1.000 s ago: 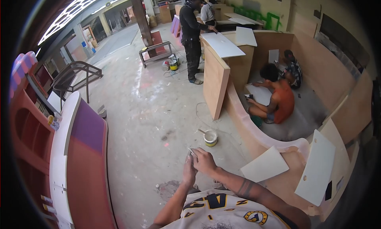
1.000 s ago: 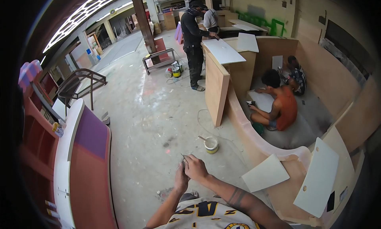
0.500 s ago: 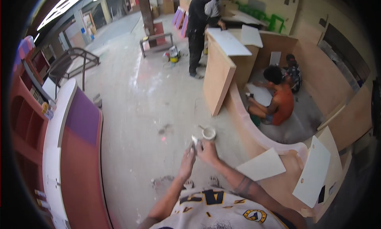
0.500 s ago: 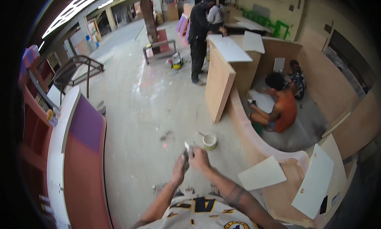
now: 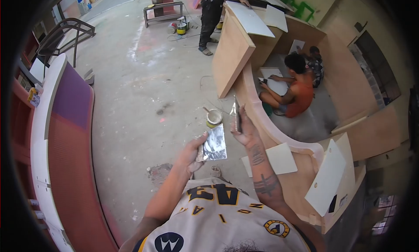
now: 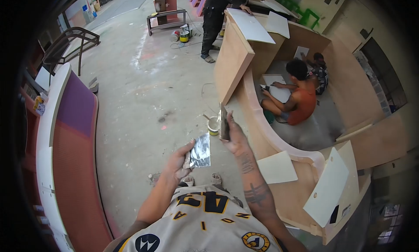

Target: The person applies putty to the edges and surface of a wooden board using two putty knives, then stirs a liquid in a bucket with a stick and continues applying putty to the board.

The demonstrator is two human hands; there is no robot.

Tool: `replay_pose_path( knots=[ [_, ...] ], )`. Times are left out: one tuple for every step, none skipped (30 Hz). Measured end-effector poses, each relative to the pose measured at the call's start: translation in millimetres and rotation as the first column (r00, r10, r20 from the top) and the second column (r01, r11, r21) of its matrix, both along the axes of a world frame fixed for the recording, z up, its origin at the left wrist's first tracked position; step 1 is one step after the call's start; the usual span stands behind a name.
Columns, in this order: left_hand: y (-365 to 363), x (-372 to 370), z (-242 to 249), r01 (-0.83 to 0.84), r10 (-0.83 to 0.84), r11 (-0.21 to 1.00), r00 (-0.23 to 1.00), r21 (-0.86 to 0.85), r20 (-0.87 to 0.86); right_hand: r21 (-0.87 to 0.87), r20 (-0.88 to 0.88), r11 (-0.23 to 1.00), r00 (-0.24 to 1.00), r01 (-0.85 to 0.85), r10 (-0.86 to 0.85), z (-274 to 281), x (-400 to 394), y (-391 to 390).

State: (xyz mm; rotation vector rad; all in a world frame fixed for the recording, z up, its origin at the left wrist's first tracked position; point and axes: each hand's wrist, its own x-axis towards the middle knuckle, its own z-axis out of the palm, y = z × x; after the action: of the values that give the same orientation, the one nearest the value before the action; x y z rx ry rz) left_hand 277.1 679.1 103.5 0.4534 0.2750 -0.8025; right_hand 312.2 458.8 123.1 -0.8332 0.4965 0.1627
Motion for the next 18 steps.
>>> replay_pose_path(
  knots=[
    [-11.3, -4.9, 5.2, 0.003, -0.004, 1.0, 0.998, -0.03, -0.059, -0.004, 0.019, 0.999, 0.999, -0.047, 0.047, -9.1, 2.0, 0.9],
    [-17.8, -7.7, 10.6, 0.016, -0.016, 1.0, 0.999, -0.003, -0.045, -0.01, 0.038, 0.996, 0.995, -0.093, 0.093, -18.0, 3.7, 1.9],
    [-21.2, -9.3, 16.4, 0.025, -0.024, 0.999, 0.999, 0.028, -0.034, 0.004, 0.093, 0.986, 0.982, -0.165, 0.164, -32.4, 6.8, 0.9],
    [-24.7, -12.1, 25.6, 0.031, -0.029, 0.998, 0.999, 0.062, -0.028, 0.015, 0.115, 0.987, 0.981, -0.16, 0.157, -27.2, 4.3, 13.8],
    [-32.0, -10.1, 39.0, -0.024, 0.049, 0.988, 0.984, 0.152, -0.169, 0.026, 0.137, 0.988, 0.979, -0.155, 0.15, -21.8, 1.6, 26.9],
    [-26.6, -7.5, 35.8, -0.018, 0.036, 0.988, 0.993, 0.152, -0.114, -0.017, 0.129, 0.989, 0.981, -0.145, 0.146, -14.2, -4.3, 41.3],
    [-18.5, -5.7, 29.5, -0.013, 0.022, 0.988, 0.998, 0.154, -0.058, -0.06, 0.123, 0.989, 0.982, -0.136, 0.142, -10.0, -10.8, 53.2],
    [-12.8, -2.3, 25.0, -0.008, 0.007, 0.987, 1.0, 0.16, 0.003, -0.101, 0.122, 0.987, 0.983, -0.125, 0.137, -6.9, -16.7, 61.2],
    [-14.9, 3.6, 25.1, -0.071, 0.082, 0.978, 0.996, 0.197, -0.046, -0.129, 0.125, 0.978, 0.975, -0.167, 0.183, -5.0, -24.5, 65.0],
    [-10.3, 8.4, 24.5, -0.091, 0.102, 0.973, 0.994, 0.21, -0.046, -0.163, 0.113, 0.954, 0.956, -0.252, 0.272, -16.5, -30.1, 57.9],
    [-5.2, 13.7, 24.0, -0.107, 0.12, 0.968, 0.992, 0.225, -0.041, -0.195, 0.103, 0.923, 0.929, -0.332, 0.356, -35.8, -33.4, 43.7],
    [0.6, 19.8, 23.3, -0.121, 0.132, 0.963, 0.991, 0.241, -0.032, -0.225, 0.095, 0.887, 0.896, -0.404, 0.433, -36.8, -36.1, 43.8],
    [6.1, 26.7, 18.3, -0.138, 0.15, 0.967, 0.988, 0.213, -0.041, -0.459, 0.098, 0.817, 0.894, -0.348, 0.437, -34.0, -42.8, 47.9],
    [11.9, 29.8, 14.2, -0.149, 0.156, 0.968, 0.987, 0.2, -0.023, -0.496, 0.079, 0.806, 0.907, -0.323, 0.413, -38.2, -42.7, 49.7],
    [16.5, 31.9, 14.3, -0.155, 0.159, 0.97, 0.987, 0.187, -0.005, -0.532, 0.061, 0.794, 0.921, -0.295, 0.384, -34.5, -41.9, 53.7],
    [19.0, 33.2, 15.7, -0.155, 0.155, 0.972, 0.988, 0.175, 0.014, -0.566, 0.045, 0.781, 0.936, -0.263, 0.348, -29.8, -41.9, 57.8],
    [17.8, 31.0, 19.1, -0.165, 0.172, 0.97, 0.985, 0.179, -0.025, -0.368, -0.002, 0.912, 0.981, -0.181, 0.194, -20.8, -39.7, 57.3],
    [16.4, 26.8, 25.1, -0.163, 0.169, 0.976, 0.985, 0.148, -0.03, -0.284, 0.021, 0.958, 0.998, -0.045, 0.053, -8.2, -33.4, 60.1]
  ],
)
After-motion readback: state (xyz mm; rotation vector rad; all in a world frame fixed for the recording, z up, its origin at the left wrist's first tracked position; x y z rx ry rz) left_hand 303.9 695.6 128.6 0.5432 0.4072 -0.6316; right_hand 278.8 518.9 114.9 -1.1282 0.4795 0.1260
